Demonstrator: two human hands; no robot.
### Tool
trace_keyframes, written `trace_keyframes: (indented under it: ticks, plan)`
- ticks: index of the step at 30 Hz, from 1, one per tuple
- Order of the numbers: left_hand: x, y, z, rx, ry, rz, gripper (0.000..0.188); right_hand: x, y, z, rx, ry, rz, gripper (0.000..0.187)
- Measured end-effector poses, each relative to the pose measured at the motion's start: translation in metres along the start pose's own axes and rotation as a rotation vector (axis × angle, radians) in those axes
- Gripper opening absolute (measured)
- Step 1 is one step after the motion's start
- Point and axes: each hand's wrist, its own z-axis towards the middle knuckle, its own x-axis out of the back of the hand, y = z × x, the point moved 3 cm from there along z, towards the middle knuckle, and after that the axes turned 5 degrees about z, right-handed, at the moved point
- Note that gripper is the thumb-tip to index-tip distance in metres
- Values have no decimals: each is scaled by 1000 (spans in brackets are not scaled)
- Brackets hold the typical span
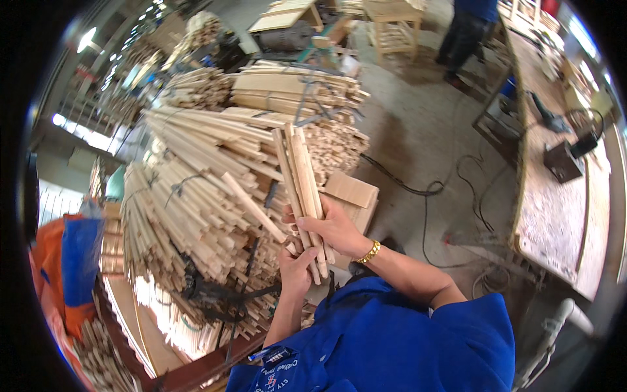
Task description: The person measures a small wooden piece on a workbench using a tape measure and a square, then walks to a storage rack to pick up several thin wooden dowels. The person gathers a handful of dowels and carries them back toward the workbench area.
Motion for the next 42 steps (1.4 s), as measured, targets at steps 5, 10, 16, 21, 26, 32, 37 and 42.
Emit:
trace_keyframes:
  ticks: [5, 10, 16, 21, 26, 32, 37, 42]
  plan:
    - [-16, -33, 30, -11, 126, 43, 25, 48, -17, -13, 59, 128, -43, 43]
    - [-58, -50, 76, -12, 143, 211, 27, 111, -47, -4, 110, 296, -51, 37]
    - [-173, -56, 163, 146, 196, 394, 24, 213, -125, 14, 115, 517, 20, 31]
    - [-228, -84, 239, 96, -36, 445, 24, 286, -191, 15, 165, 542, 323, 24]
    - [-296, -101, 292, 175, -227, 324, 25, 337, -246, 4, 308, 617, 307, 25]
    - [-343, -103, 343, 159, -364, 501, 33, 369, -293, 14, 388, 788, 107, 24]
    - [-356, -109, 396, 121, -345, 465, 35, 410, -319, 45, 412, 848, 7, 23]
    - [-355, -98, 473, 131, -306, 192, 34, 441, -379, 92, 244, 927, -306, 56]
